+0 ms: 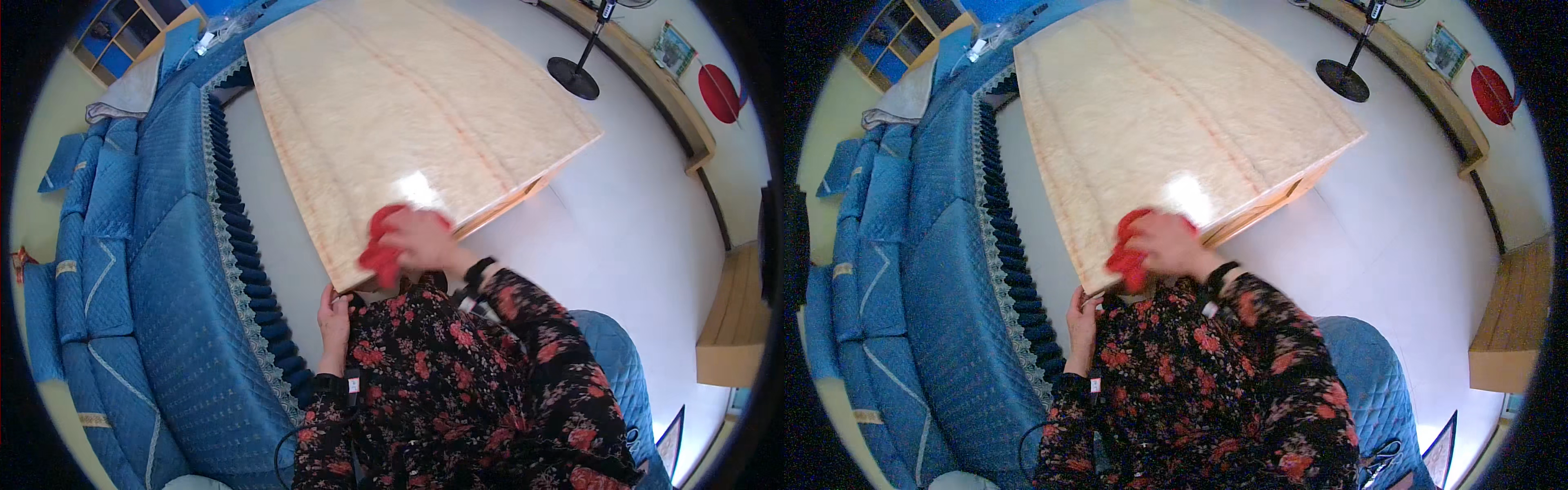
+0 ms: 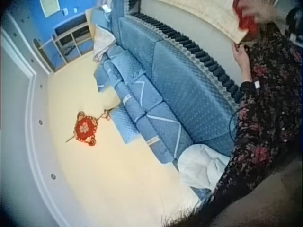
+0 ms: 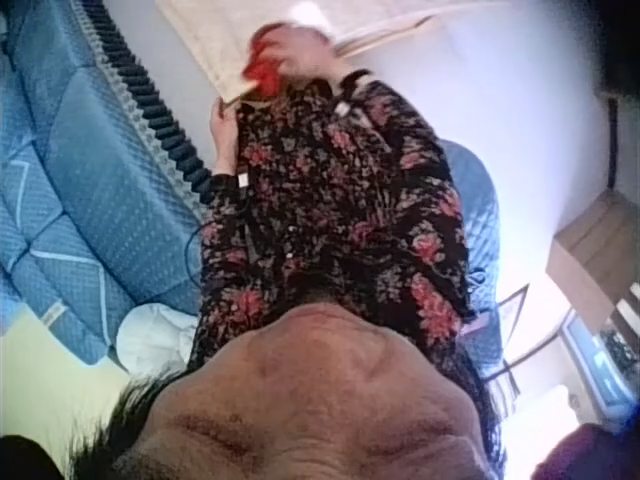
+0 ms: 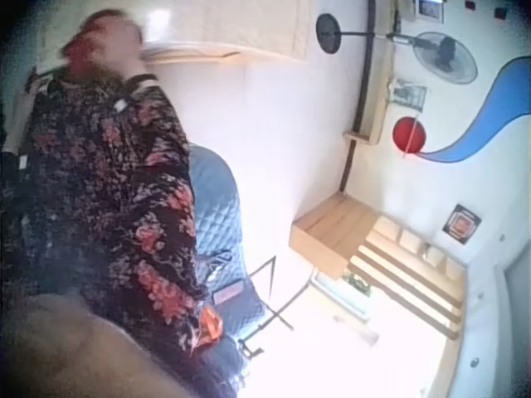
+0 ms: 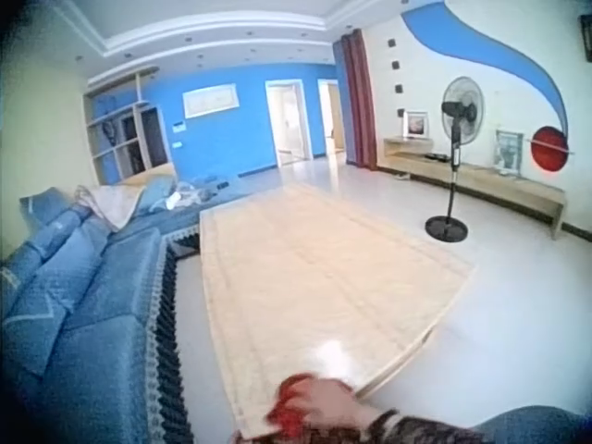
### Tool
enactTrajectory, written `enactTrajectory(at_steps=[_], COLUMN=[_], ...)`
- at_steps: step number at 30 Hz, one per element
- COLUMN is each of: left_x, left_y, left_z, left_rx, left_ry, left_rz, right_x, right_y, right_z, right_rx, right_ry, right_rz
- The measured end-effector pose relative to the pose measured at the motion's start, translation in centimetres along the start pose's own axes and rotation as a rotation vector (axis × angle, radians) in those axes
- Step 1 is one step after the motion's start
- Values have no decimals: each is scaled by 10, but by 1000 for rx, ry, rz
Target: Wiping a wooden table with a red cloth and briefly picking up a watch.
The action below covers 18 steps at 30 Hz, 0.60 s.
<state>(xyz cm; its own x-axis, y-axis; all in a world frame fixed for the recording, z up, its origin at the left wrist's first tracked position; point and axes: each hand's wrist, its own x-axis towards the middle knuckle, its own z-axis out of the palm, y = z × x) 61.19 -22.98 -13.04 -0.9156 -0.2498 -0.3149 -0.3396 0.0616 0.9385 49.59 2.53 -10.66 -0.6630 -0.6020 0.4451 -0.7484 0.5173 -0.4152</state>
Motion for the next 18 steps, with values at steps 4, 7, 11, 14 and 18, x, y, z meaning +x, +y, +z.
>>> enactTrajectory(at_steps=[4, 7, 11, 14, 18], left_x=[7, 5, 11, 6, 7], left_y=[-3, 1, -7, 0, -5], left_z=[5, 11, 8, 11, 1], left_rx=[101, 142, 341, 269, 639], left_ry=[1, 32, 57, 48, 7], left_rz=[80, 97, 135, 49, 106], right_x=[-54, -57, -7, 42, 30], right_y=[108, 126, 84, -36, -82], right_z=[-65, -77, -6, 41, 67], right_rx=[-528, -569, -837, -290, -143], right_ry=[26, 57, 24, -94, 33], right_rz=[772, 1107, 891, 495, 30])
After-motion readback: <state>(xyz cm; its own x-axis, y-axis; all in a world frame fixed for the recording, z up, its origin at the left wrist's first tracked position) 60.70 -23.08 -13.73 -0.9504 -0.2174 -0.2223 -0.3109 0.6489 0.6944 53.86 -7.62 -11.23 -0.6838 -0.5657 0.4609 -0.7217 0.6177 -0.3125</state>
